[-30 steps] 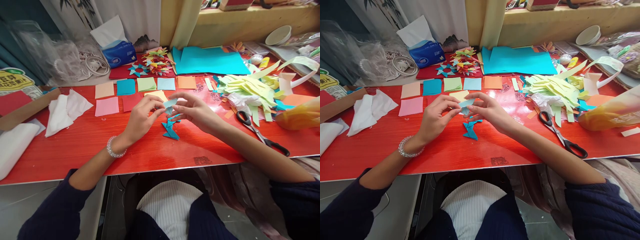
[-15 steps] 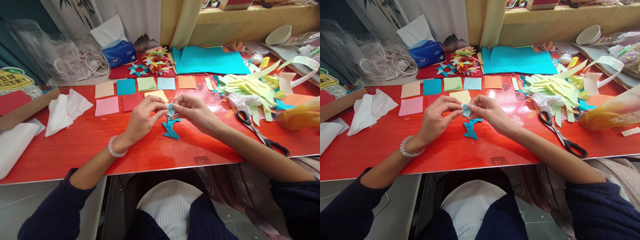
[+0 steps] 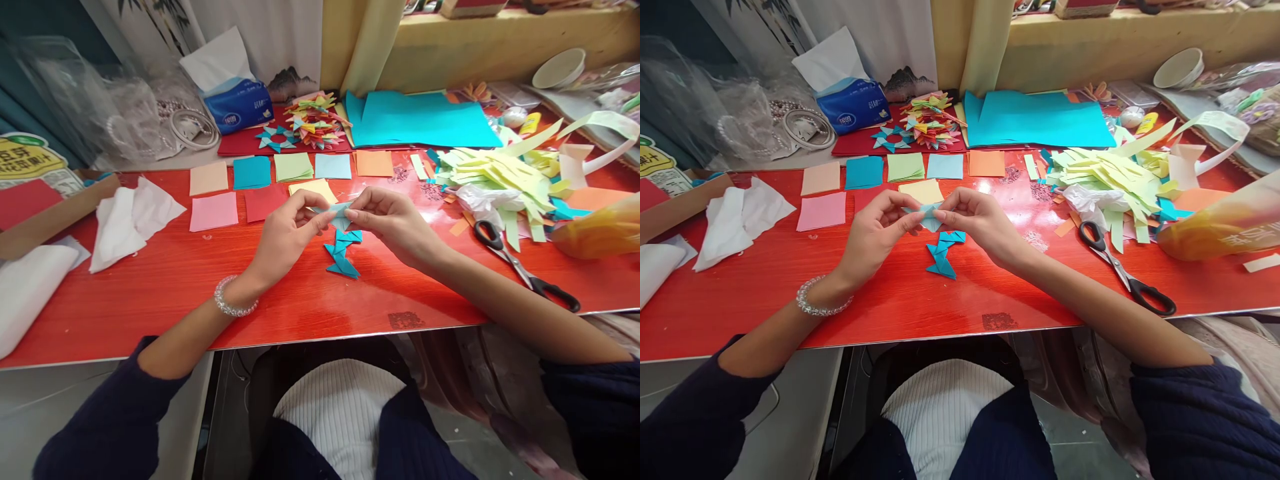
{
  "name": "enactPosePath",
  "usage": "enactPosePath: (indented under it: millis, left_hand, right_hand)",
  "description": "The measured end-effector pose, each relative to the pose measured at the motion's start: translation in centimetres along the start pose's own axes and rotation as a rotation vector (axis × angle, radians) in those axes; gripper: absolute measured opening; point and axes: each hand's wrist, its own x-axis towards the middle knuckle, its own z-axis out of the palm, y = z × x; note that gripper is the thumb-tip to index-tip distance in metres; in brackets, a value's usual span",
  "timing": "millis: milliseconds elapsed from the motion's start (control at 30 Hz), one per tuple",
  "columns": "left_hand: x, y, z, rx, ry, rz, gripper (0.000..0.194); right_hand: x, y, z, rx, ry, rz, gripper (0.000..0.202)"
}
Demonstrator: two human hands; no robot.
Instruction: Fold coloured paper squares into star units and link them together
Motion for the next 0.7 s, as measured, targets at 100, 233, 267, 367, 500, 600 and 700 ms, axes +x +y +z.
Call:
enactPosePath:
  millis: [100, 233, 267, 367, 500, 600, 700]
  left_hand:
    - [0.00, -0.15, 0.22, -0.115, -0.013, -0.053, 0.016]
    - [-0.18, -0.31, 0.39, -0.125, -0.014, -0.064, 0.014]
    - [-0.23, -0.32, 0.43, -0.127, -0.012, -0.068, 0.014]
    - [-0.31, -0.31, 0.56, -0.151, 0.005, -0.080, 0.015]
    - [-0.32, -0.35, 0.68, -0.165, 0.023, -0.082, 0.014]
    - [-0.30, -0.42, 0.70, -0.167, 0.026, -0.076, 0.013]
    - [-0.31, -0.45, 0.71, -0.174, 0.026, -0.069, 0.015]
  right_hand:
    - [-0.03, -0.04, -0.02, -0.020, 0.015, 0.027, 0.028]
    - [-0.10, -0.17, 0.04, -0.046, 0.021, 0.037, 0.029]
    - [-0.10, -0.19, 0.06, -0.051, 0.021, 0.034, 0.029]
    - [-0.12, -0.21, 0.12, -0.062, 0.025, 0.032, 0.029]
    - [-0.14, -0.30, 0.23, -0.066, 0.027, 0.036, 0.029]
    - [-0.15, -0.39, 0.35, -0.064, 0.028, 0.031, 0.029]
    - [-0.18, -0.47, 0.44, -0.053, 0.048, 0.015, 0.030]
